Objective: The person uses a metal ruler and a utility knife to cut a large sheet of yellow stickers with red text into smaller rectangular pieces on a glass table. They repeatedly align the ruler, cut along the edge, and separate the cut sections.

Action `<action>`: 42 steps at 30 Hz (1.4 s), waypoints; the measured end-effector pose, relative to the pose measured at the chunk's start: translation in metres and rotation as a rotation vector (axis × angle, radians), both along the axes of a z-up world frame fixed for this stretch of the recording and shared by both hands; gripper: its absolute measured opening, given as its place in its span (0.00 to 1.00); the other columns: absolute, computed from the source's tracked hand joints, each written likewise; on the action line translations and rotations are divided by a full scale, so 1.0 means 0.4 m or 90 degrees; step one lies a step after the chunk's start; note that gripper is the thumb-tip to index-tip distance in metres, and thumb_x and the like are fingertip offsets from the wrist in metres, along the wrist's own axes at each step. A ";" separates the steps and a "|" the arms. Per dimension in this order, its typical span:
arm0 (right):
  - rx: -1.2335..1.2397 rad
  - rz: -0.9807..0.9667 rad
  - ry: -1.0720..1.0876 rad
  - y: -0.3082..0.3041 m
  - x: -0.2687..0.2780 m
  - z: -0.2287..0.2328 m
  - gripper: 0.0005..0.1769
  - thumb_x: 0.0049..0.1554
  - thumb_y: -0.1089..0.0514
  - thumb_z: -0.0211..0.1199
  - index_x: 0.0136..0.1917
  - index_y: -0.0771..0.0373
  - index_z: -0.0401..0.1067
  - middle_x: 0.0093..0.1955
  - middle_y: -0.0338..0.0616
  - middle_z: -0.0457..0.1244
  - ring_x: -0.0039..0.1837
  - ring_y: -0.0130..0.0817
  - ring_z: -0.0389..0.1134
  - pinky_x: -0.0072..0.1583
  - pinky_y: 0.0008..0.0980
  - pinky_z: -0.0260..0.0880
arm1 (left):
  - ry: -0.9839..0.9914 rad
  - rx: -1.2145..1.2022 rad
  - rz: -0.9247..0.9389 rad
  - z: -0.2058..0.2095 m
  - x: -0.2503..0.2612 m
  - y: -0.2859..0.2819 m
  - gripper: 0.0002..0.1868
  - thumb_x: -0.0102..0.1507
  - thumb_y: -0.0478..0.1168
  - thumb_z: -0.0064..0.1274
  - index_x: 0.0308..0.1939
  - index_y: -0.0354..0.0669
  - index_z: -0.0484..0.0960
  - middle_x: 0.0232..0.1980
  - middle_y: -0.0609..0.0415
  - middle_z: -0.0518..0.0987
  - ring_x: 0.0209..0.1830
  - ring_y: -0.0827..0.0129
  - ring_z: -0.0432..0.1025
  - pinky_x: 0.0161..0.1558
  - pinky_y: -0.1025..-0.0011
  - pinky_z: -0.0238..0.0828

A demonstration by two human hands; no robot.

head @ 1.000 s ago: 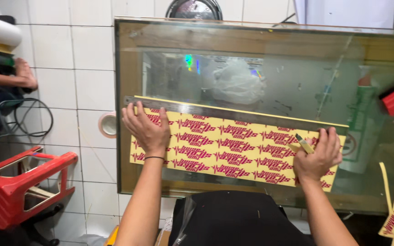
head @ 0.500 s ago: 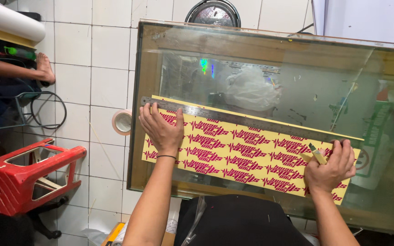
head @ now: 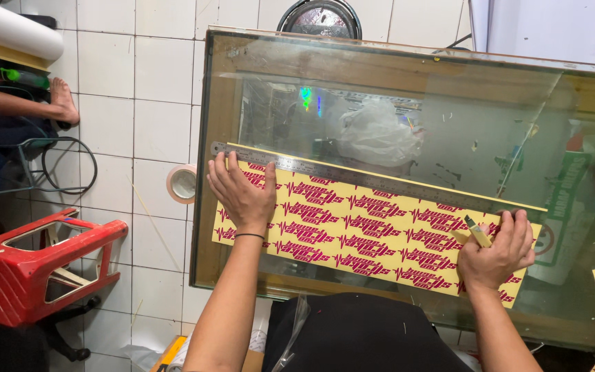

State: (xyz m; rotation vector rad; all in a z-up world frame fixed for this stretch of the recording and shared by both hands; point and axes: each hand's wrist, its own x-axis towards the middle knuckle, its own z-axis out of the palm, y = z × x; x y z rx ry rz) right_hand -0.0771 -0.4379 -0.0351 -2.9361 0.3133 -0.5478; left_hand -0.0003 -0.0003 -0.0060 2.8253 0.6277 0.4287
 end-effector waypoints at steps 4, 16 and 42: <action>0.016 0.003 0.003 0.000 0.001 0.002 0.26 0.60 0.59 0.60 0.69 0.73 0.74 0.76 0.62 0.62 0.76 0.60 0.59 0.67 0.59 0.51 | -0.009 -0.018 0.000 0.002 0.000 -0.001 0.40 0.66 0.66 0.47 0.67 0.36 0.68 0.71 0.38 0.65 0.77 0.41 0.55 0.76 0.44 0.46; 0.021 0.010 0.003 -0.001 0.000 0.004 0.25 0.61 0.60 0.60 0.69 0.74 0.74 0.76 0.63 0.62 0.76 0.61 0.59 0.66 0.61 0.51 | -0.015 -0.006 0.002 -0.001 -0.001 -0.001 0.40 0.66 0.66 0.47 0.67 0.37 0.68 0.71 0.39 0.66 0.76 0.41 0.56 0.76 0.44 0.48; 0.023 0.011 -0.001 0.001 -0.003 0.004 0.25 0.61 0.60 0.60 0.69 0.73 0.73 0.76 0.61 0.62 0.76 0.60 0.59 0.67 0.60 0.51 | 0.003 0.009 0.000 -0.013 -0.003 0.005 0.40 0.66 0.67 0.46 0.68 0.37 0.67 0.73 0.39 0.65 0.77 0.41 0.54 0.76 0.43 0.47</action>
